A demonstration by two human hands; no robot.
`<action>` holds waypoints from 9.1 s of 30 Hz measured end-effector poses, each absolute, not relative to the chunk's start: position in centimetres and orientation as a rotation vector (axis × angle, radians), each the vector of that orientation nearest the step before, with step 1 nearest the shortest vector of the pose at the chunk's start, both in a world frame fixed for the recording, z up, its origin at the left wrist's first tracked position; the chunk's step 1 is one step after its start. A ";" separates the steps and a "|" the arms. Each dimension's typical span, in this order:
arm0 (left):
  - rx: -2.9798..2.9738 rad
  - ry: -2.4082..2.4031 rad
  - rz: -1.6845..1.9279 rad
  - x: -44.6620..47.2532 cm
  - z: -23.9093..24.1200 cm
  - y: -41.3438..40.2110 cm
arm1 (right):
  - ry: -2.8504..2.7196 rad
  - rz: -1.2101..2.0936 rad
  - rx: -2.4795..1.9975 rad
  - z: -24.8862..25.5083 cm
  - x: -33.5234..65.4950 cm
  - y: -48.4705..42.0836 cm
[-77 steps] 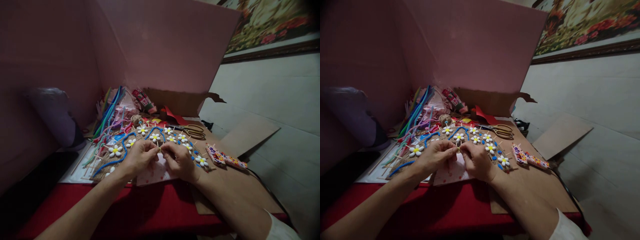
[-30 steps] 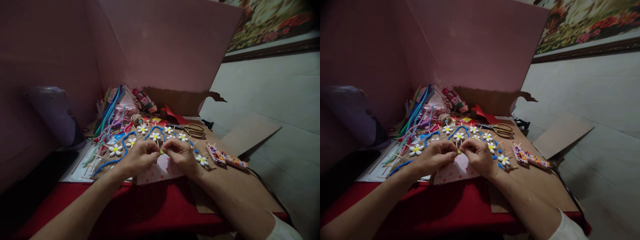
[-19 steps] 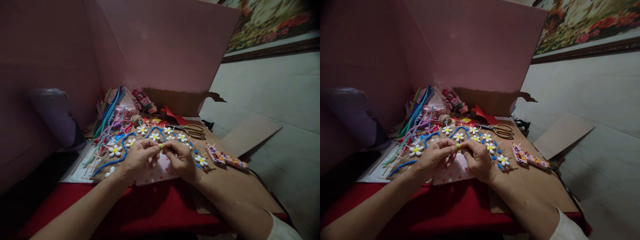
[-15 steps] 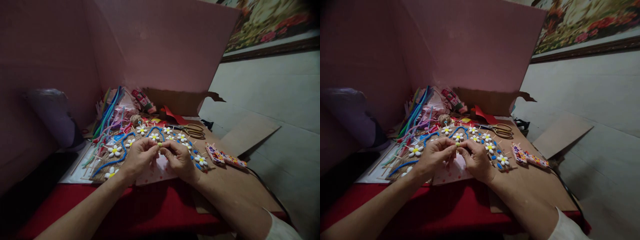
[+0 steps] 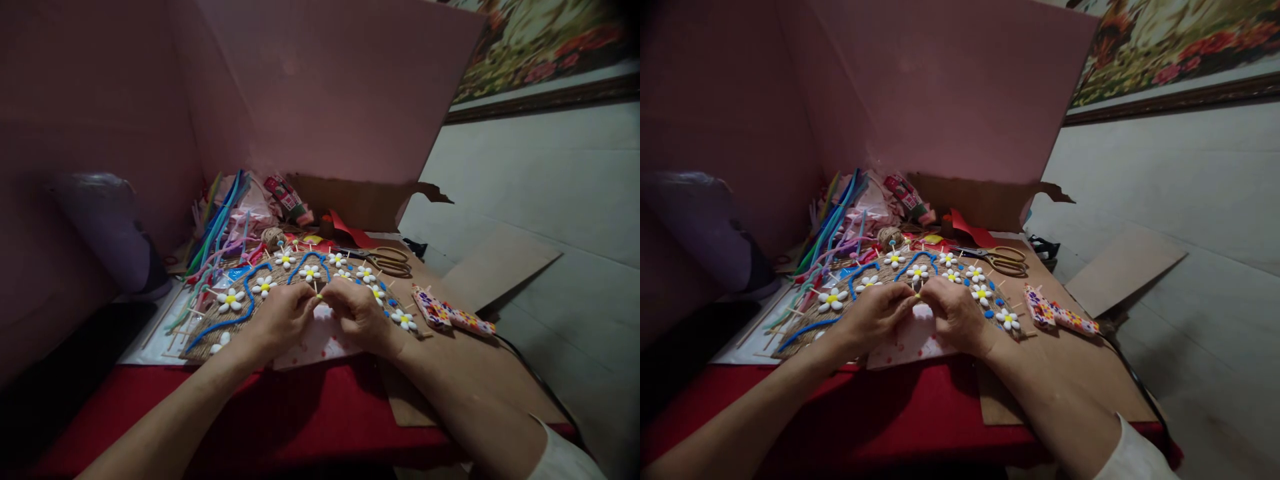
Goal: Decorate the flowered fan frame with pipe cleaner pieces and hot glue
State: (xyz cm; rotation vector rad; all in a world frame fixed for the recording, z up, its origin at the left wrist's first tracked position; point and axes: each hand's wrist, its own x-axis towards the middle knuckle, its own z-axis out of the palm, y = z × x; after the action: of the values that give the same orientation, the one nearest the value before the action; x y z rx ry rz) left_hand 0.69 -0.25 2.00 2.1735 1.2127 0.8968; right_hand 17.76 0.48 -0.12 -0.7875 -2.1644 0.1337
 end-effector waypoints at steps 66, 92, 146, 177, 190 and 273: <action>2.363 1.383 1.136 1.2 1.1 -0.2 | -2.241 -0.129 -0.816 -0.2 17.1 -0.4; 1.975 1.081 1.030 1.1 1.5 -0.6 | -1.749 0.666 -0.847 -0.4 17.2 0.2; 1.965 0.966 1.466 1.1 1.1 -0.4 | -1.923 0.303 -0.828 -0.1 16.3 -1.6; 1.304 0.730 1.037 0.9 2.0 -0.1 | -1.785 0.504 -0.766 -0.1 16.6 -1.4; 1.953 1.013 1.397 1.3 1.9 -0.9 | -1.460 1.103 -0.735 0.3 16.2 -0.5; 2.908 1.274 1.345 1.2 0.2 -0.1 | -1.505 1.045 -0.902 -0.1 16.1 -0.2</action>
State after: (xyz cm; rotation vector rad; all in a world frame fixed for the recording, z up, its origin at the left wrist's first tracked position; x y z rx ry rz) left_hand 1.19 -0.07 0.21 2.9077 1.2735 1.3448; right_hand 16.09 -0.18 -0.07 -0.9021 -1.5045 1.0445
